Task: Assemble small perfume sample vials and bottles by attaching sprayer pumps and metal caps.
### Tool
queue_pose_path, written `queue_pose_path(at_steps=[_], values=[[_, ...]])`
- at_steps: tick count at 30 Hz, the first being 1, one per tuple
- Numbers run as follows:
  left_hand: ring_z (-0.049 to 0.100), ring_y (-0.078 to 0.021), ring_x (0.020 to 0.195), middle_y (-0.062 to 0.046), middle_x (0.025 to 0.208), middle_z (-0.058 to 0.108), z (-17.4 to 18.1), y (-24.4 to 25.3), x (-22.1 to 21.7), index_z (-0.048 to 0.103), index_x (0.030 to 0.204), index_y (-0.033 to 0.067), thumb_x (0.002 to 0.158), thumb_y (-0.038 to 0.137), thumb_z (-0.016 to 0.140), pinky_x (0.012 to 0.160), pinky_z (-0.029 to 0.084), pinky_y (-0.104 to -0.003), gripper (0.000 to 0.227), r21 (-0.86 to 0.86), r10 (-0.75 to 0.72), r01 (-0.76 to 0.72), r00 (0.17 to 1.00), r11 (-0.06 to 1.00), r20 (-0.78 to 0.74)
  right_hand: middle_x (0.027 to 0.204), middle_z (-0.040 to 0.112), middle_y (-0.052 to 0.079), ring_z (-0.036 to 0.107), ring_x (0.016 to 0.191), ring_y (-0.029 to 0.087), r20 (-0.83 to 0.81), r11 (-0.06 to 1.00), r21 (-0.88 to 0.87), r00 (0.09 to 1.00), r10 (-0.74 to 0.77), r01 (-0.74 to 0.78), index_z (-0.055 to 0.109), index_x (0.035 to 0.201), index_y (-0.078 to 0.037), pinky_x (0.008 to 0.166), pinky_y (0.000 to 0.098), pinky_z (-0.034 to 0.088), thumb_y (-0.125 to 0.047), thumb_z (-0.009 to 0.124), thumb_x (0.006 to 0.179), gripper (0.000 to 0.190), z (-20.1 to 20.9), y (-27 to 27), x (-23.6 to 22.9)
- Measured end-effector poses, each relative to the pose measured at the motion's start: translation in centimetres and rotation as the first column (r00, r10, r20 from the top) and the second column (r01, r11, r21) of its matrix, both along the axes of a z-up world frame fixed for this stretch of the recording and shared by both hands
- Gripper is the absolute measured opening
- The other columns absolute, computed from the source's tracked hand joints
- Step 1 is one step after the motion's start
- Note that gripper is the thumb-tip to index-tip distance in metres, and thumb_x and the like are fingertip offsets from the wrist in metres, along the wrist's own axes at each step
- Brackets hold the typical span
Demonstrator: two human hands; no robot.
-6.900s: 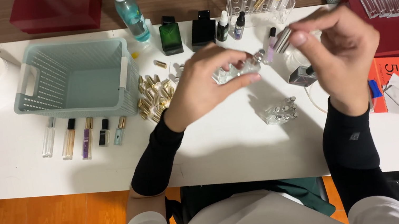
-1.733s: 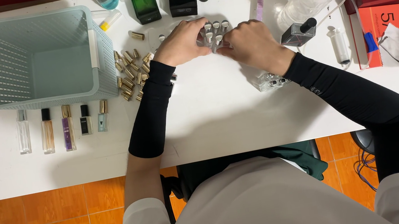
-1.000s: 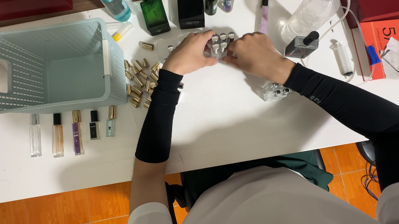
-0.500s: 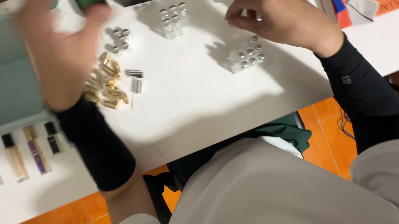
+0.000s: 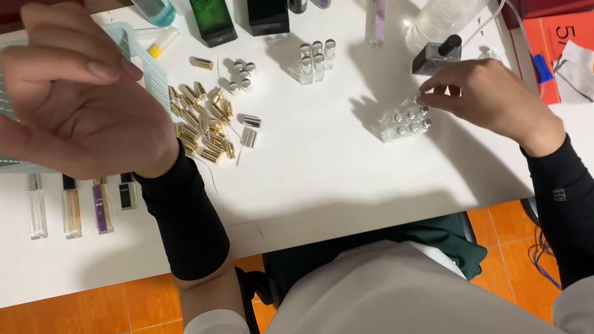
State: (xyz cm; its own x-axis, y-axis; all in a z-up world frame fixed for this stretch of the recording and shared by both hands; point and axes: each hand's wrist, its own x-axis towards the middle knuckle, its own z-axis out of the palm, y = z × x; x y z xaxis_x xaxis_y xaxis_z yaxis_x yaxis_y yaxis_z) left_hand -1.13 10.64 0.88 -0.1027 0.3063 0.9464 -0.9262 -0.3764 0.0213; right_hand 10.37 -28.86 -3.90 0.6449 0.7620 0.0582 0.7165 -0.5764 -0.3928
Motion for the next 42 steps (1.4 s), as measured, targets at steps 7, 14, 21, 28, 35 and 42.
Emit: queue_pose_path(at_steps=[7, 14, 21, 28, 35, 42], values=[[0.039, -0.0259, 0.051, -0.018, 0.062, 0.048, -0.4, -0.5, -1.2, 0.053, 0.077, -0.0016, 0.110, 0.042, 0.010, 0.053, 0.037, -0.031, 0.070, -0.140, -0.116, 0.097, 0.983, 0.985, -0.140, 0.093, 0.075, 0.013, 0.071, 0.071, 0.024, 0.019, 0.998, 0.066, 1.000, -0.009, 0.008, 0.077, 0.101, -0.002, 0.066, 0.0340, 0.056, -0.015, 0.076, 0.090, 0.017, -0.3, 0.5, -0.1], [0.043, -0.0249, 0.056, -0.017, 0.065, 0.052, -0.5, -1.3, -1.7, 0.052, 0.076, 0.0012, 0.112, 0.041, 0.016, 0.058, 0.037, -0.032, 0.065, -0.195, -0.160, 0.121, 0.967, 0.973, -0.200, 0.094, 0.076, 0.012, 0.070, 0.072, 0.024, 0.071, 0.993, 0.107, 0.996, -0.047, 0.039, 0.078, 0.101, -0.002, 0.067, 0.0334, 0.056, -0.014, 0.078, 0.091, 0.015, -0.5, 0.9, -0.1], [0.065, -0.0156, 0.081, -0.008, 0.095, 0.069, -0.5, -3.7, -1.2, 0.067, 0.109, 0.0026, 0.115, 0.022, 0.056, 0.075, 0.053, -0.029, 0.023, 0.144, 0.000, 0.133, 0.732, 0.981, -0.681, 0.101, 0.075, 0.012, 0.071, 0.077, 0.018, 0.106, 0.960, 0.268, 0.989, -0.106, 0.075, 0.077, 0.108, -0.001, 0.063, 0.0292, 0.055, -0.013, 0.079, 0.099, 0.015, 3.9, 2.7, -1.1], [0.067, -0.0190, 0.101, -0.003, 0.111, 0.073, -0.4, -8.8, 0.4, 0.069, 0.128, 0.0099, 0.100, 0.034, 0.079, 0.096, 0.052, -0.037, 0.038, 0.547, 0.343, 0.117, 0.667, 0.829, -0.662, 0.096, 0.072, 0.012, 0.069, 0.085, 0.018, 0.233, 0.874, 0.485, 0.968, -0.097, -0.029, 0.073, 0.106, 0.005, 0.076, 0.0288, 0.053, -0.007, 0.082, 0.101, 0.015, 8.5, 6.1, -3.6], [0.066, -0.0214, 0.104, -0.003, 0.114, 0.071, -0.6, -9.6, 0.1, 0.068, 0.127, 0.0109, 0.096, 0.035, 0.083, 0.097, 0.051, -0.037, 0.042, 0.535, 0.367, 0.066, 0.656, 0.842, -0.659, 0.099, 0.075, 0.011, 0.070, 0.087, 0.016, 0.245, 0.829, 0.545, 0.969, -0.018, -0.123, 0.072, 0.103, 0.004, 0.079, 0.0249, 0.052, -0.006, 0.082, 0.106, 0.014, 9.1, 7.8, -4.5], [0.067, -0.0188, 0.097, -0.001, 0.105, 0.072, -1.2, -9.5, 0.9, 0.069, 0.118, 0.0099, 0.094, 0.033, 0.084, 0.091, 0.050, -0.035, 0.037, 0.492, 0.349, 0.033, 0.664, 0.870, -0.661, 0.102, 0.075, 0.009, 0.071, 0.090, 0.014, 0.153, 0.803, 0.591, 0.988, -0.017, -0.078, 0.074, 0.108, 0.002, 0.080, 0.0233, 0.052, -0.007, 0.082, 0.104, 0.013, 8.6, 8.3, -4.5]])
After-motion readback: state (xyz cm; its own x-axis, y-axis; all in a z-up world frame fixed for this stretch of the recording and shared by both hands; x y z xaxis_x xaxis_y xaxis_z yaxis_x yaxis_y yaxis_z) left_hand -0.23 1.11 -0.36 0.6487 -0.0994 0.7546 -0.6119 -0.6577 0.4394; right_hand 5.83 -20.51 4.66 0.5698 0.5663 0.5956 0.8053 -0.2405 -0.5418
